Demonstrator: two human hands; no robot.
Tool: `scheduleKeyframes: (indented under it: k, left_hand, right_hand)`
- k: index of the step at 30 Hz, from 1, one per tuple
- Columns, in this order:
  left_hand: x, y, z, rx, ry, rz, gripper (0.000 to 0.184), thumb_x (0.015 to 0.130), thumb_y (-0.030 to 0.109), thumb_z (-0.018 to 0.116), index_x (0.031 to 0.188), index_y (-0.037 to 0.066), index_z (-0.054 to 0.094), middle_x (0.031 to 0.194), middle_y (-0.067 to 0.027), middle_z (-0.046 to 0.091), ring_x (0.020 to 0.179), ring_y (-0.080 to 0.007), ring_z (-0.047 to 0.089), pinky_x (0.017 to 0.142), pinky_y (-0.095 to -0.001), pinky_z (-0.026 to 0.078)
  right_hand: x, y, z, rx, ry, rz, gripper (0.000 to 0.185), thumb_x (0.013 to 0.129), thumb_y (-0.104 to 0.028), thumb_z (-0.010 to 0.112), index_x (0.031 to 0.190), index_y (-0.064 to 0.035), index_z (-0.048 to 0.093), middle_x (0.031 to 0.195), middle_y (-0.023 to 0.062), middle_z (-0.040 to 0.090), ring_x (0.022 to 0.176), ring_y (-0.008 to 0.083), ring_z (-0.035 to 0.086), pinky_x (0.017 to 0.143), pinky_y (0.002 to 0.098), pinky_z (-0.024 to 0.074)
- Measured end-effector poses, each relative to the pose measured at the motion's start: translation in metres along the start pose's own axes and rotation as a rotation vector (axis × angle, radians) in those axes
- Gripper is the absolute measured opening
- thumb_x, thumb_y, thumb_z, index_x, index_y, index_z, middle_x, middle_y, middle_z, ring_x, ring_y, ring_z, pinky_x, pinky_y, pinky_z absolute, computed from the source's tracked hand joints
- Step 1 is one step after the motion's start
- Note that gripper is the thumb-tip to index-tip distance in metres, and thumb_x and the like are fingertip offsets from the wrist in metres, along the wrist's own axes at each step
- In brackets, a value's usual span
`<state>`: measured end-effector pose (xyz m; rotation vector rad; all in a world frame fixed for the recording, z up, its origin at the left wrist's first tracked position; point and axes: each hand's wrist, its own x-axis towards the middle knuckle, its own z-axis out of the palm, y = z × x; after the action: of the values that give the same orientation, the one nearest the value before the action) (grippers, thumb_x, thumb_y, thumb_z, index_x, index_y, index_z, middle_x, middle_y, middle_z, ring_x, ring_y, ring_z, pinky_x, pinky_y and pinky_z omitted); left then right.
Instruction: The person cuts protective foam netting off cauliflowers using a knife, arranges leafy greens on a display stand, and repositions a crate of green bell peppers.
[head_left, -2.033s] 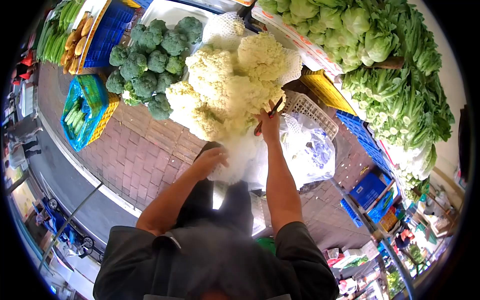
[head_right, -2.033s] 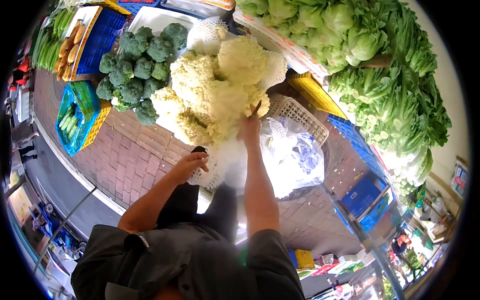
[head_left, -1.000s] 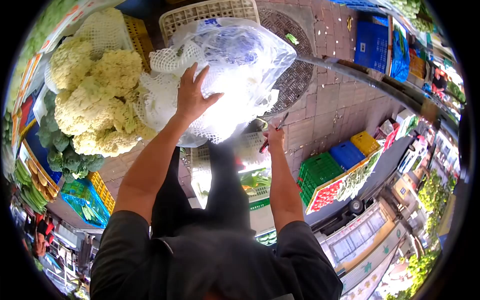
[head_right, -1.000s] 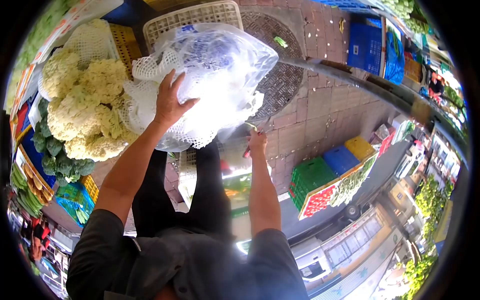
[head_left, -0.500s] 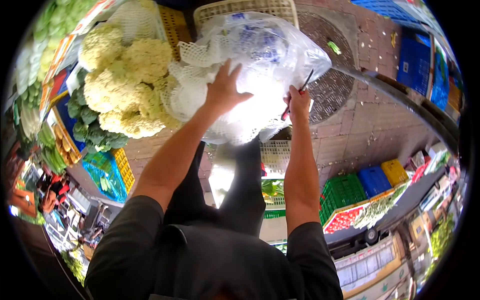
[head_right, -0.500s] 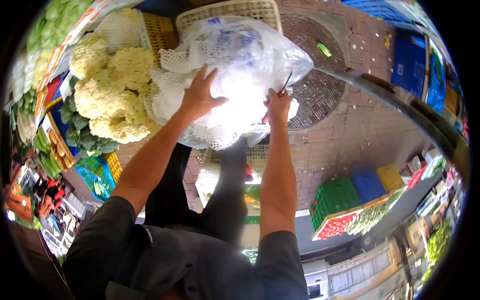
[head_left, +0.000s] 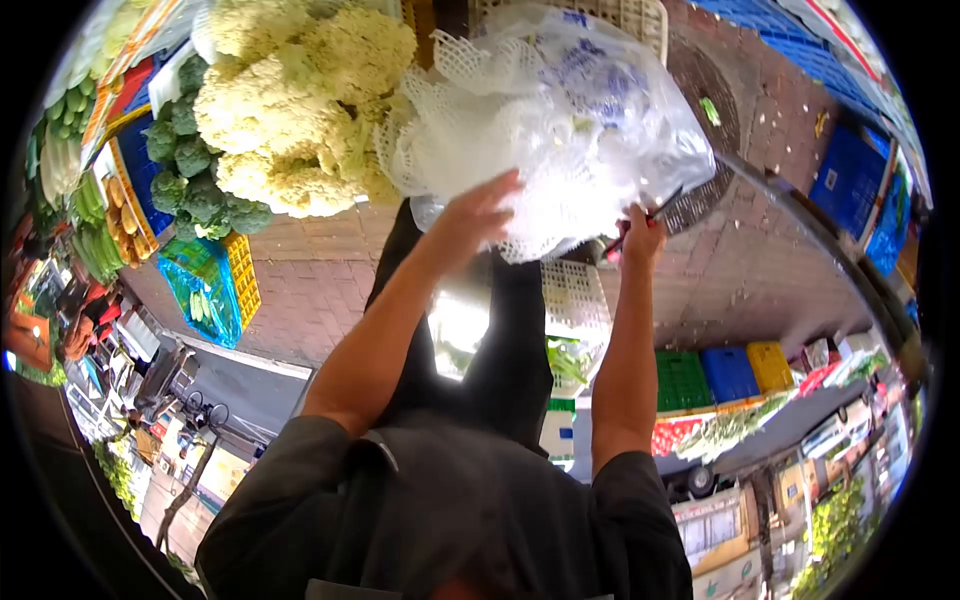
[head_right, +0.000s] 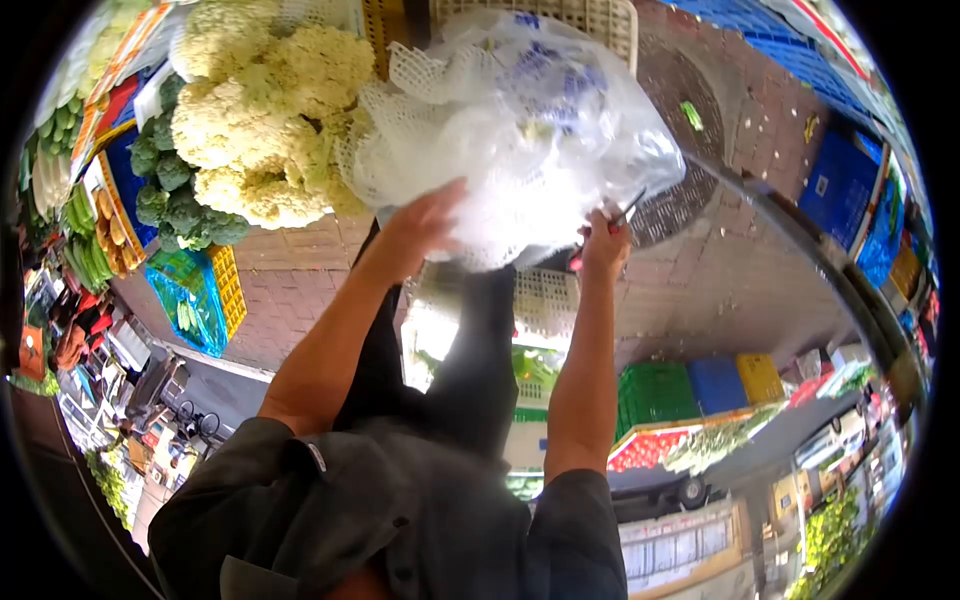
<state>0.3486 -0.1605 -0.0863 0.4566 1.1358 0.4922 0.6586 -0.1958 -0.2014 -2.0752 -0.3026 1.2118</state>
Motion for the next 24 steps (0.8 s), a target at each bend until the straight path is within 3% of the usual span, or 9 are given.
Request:
scheduleKeyframes:
  k: [4,7,11,13,16,17,20,22,24]
  left_hand:
    - [0.022,0.024,-0.003,0.132,-0.114,0.158,0.060,0.094,0.009,0.058,0.149,0.003,0.037,0.160,-0.0159,0.030,0.150,-0.0346,0.022,0.115,-0.0454,0.033]
    - [-0.014,0.036,-0.014,-0.248,-0.063,0.220,0.049,0.097,0.009,0.056,0.144,0.003,0.044,0.151,-0.0192,0.042,0.141,-0.0353,0.040,0.094,-0.0439,0.055]
    - [-0.045,-0.063,-0.087,-0.382,0.418,-0.010,0.033,0.098,0.018,0.060,0.128,0.006,0.055,0.115,-0.0135,0.065,0.102,-0.0262,0.067,0.071,-0.0373,0.059]
    - [-0.052,-0.135,-0.121,-0.368,0.686,-0.202,0.029,0.093,0.027,0.068,0.115,0.008,0.061,0.113,-0.0113,0.064,0.104,-0.0227,0.064,0.068,-0.0364,0.055]
    - [-0.036,-0.160,-0.119,-0.380,0.935,-0.394,0.040,0.095,0.027,0.066,0.128,0.007,0.054,0.129,-0.0150,0.057,0.123,-0.0252,0.054,0.087,-0.0456,0.054]
    - [-0.024,-0.187,-0.127,-0.254,0.876,-0.297,0.043,0.095,0.029,0.066,0.130,0.007,0.053,0.132,-0.0145,0.054,0.127,-0.0263,0.051,0.091,-0.0462,0.051]
    - [0.015,-0.236,-0.138,-0.150,0.776,-0.165,0.048,0.094,0.029,0.066,0.135,0.008,0.051,0.140,-0.0122,0.051,0.132,-0.0302,0.046,0.099,-0.0463,0.047]
    - [0.058,-0.252,-0.155,-0.756,0.629,-0.219,0.044,0.094,0.017,0.062,0.135,0.007,0.051,0.133,-0.0091,0.059,0.124,-0.0318,0.055,0.100,-0.0447,0.047]
    - [0.051,-0.245,-0.147,-0.060,0.466,0.041,0.040,0.094,0.013,0.060,0.133,0.007,0.053,0.126,-0.0075,0.063,0.118,-0.0291,0.059,0.097,-0.0416,0.049]
  right_hand:
    - [-0.003,-0.016,-0.010,0.017,-0.055,-0.011,0.050,0.086,-0.011,0.068,0.132,-0.0005,0.050,0.084,0.0111,0.070,0.056,0.0146,0.062,0.051,0.0264,0.0500]
    - [0.000,-0.018,-0.017,0.076,-0.086,0.050,0.049,0.090,-0.011,0.066,0.135,-0.0032,0.048,0.091,0.0127,0.071,0.055,0.0161,0.062,0.051,0.0262,0.0510]
    - [0.019,-0.007,-0.021,0.128,-0.036,0.059,0.048,0.092,-0.014,0.066,0.134,-0.0038,0.046,0.091,0.0118,0.070,0.053,0.0183,0.062,0.049,0.0283,0.0519]
    - [0.027,-0.010,-0.023,0.118,0.003,0.059,0.038,0.093,-0.014,0.065,0.126,-0.0046,0.048,0.086,0.0108,0.067,0.050,0.0190,0.060,0.047,0.0299,0.0524]
    - [0.063,-0.014,-0.034,0.158,-0.011,0.013,0.027,0.093,-0.017,0.065,0.112,-0.0064,0.049,0.083,0.0090,0.062,0.050,0.0223,0.060,0.052,0.0382,0.0567]
    - [0.073,-0.021,-0.033,0.311,-0.057,0.018,0.033,0.094,-0.016,0.063,0.122,-0.0053,0.050,0.087,0.0065,0.061,0.047,0.0187,0.056,0.057,0.0391,0.0588]
    - [0.091,-0.056,-0.016,0.426,-0.017,0.157,0.019,0.095,-0.017,0.062,0.106,-0.0074,0.050,0.083,0.0045,0.057,0.042,0.0169,0.045,0.068,0.0474,0.0587]
    - [0.097,-0.076,0.009,0.391,-0.019,0.183,0.017,0.095,-0.017,0.063,0.101,-0.0077,0.049,0.076,0.0032,0.054,0.041,0.0152,0.041,0.071,0.0491,0.0578]
    - [0.103,-0.069,0.022,0.200,-0.055,0.105,0.018,0.094,-0.017,0.064,0.101,-0.0074,0.050,0.070,0.0020,0.050,0.041,0.0138,0.041,0.070,0.0471,0.0576]
